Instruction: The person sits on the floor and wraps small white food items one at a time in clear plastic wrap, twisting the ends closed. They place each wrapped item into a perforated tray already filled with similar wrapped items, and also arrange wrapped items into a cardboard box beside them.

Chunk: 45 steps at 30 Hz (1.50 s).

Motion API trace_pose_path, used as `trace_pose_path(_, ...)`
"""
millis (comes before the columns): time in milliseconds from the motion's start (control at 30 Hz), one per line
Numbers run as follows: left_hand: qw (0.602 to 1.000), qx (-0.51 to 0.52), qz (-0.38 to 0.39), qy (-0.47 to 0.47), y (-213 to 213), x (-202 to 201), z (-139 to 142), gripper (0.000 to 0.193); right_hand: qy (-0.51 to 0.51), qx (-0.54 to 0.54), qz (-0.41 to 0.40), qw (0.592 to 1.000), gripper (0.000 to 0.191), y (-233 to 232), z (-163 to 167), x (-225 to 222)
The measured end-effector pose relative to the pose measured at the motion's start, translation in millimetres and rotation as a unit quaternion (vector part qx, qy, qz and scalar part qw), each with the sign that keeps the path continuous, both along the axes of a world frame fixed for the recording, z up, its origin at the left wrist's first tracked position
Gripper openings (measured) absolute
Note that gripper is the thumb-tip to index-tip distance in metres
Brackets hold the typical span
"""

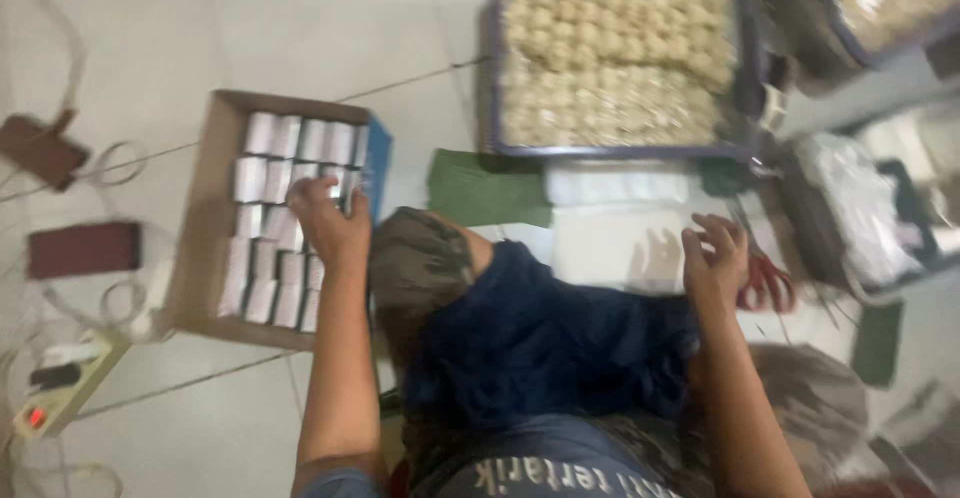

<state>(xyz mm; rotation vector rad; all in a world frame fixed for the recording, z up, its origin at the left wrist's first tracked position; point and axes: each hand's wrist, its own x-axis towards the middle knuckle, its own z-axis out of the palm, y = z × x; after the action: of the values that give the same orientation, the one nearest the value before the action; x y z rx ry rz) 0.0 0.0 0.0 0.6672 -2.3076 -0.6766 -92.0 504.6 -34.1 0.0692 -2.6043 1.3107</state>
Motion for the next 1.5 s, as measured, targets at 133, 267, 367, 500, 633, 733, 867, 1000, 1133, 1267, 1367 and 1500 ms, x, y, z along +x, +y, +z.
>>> trace_pose_path(133, 0.96, 0.105, -0.258, -0.014, 139.7, -46.0, -34.6, 0.03, 0.008, 0.01, -0.057, 0.998, 0.021, 46.7, -40.3, 0.1)
trace_pose_path(267, 0.852, 0.108, -0.495, -0.128, 293.1, -59.0, -77.4, 0.011, -0.011, 0.0, -0.097, 0.995, 0.018, 57.3, -68.2, 6.5)
trace_pose_path(367, 0.835, 0.023, -0.527, -0.157, 363.3, -56.7, -111.1, 0.018, -0.016, -0.022, -0.088, 0.996, 0.016, 55.9, -75.9, 0.6)
trace_pose_path(500, 0.901, 0.013, -0.38, -0.208, 396.8, -62.3, -129.7, 0.019, -0.048, -0.044, -0.102, 0.993, 0.016, 36.8, -74.3, -7.8)
trace_pose_path(633, 0.852, -0.045, -0.499, -0.153, 375.2, -57.4, -142.0, 0.01, -0.067, -0.088, -0.109, 0.988, 0.019, 40.0, -75.7, -13.6)
trace_pose_path(733, 0.869, 0.063, -0.438, -0.221, 352.5, -67.7, -134.9, 0.015, -0.066, -0.108, -0.107, 0.986, 0.018, 31.0, -76.5, -15.3)
trace_pose_path(867, 0.868, 0.222, -0.302, -0.326, 340.3, -80.4, -126.3, 0.048, -0.066, -0.115, -0.104, 0.986, 0.017, 26.5, -73.9, -11.7)
trace_pose_path(1000, 0.816, 0.357, -0.301, -0.341, 332.2, -89.6, -126.2, 0.043, -0.162, -0.17, -0.078, 0.969, 0.017, 26.6, -83.0, -6.0)
trace_pose_path(1133, 0.832, 0.265, -0.332, -0.356, 326.3, -90.0, -130.9, 0.035, -0.318, -0.37, 0.073, 0.87, 0.026, 13.1, -101.5, -7.9)
trace_pose_path(1267, 0.796, 0.414, -0.314, -0.311, 322.6, -69.5, -139.1, 0.035, -0.402, -0.395, -0.002, 0.826, 0.032, 14.4, -103.9, -5.5)
trace_pose_path(1367, 0.617, 0.724, -0.205, -0.23, 296.5, -69.7, -137.7, 0.022, -0.424, -0.379, -0.049, 0.821, 0.035, 25.4, -101.5, -7.9)
trace_pose_path(1500, 0.525, 0.834, -0.15, 0.075, 203.5, -121.8, -85.4, 0.018, -0.424, -0.369, -0.047, 0.826, 0.036, 28.1, -103.8, -13.3)
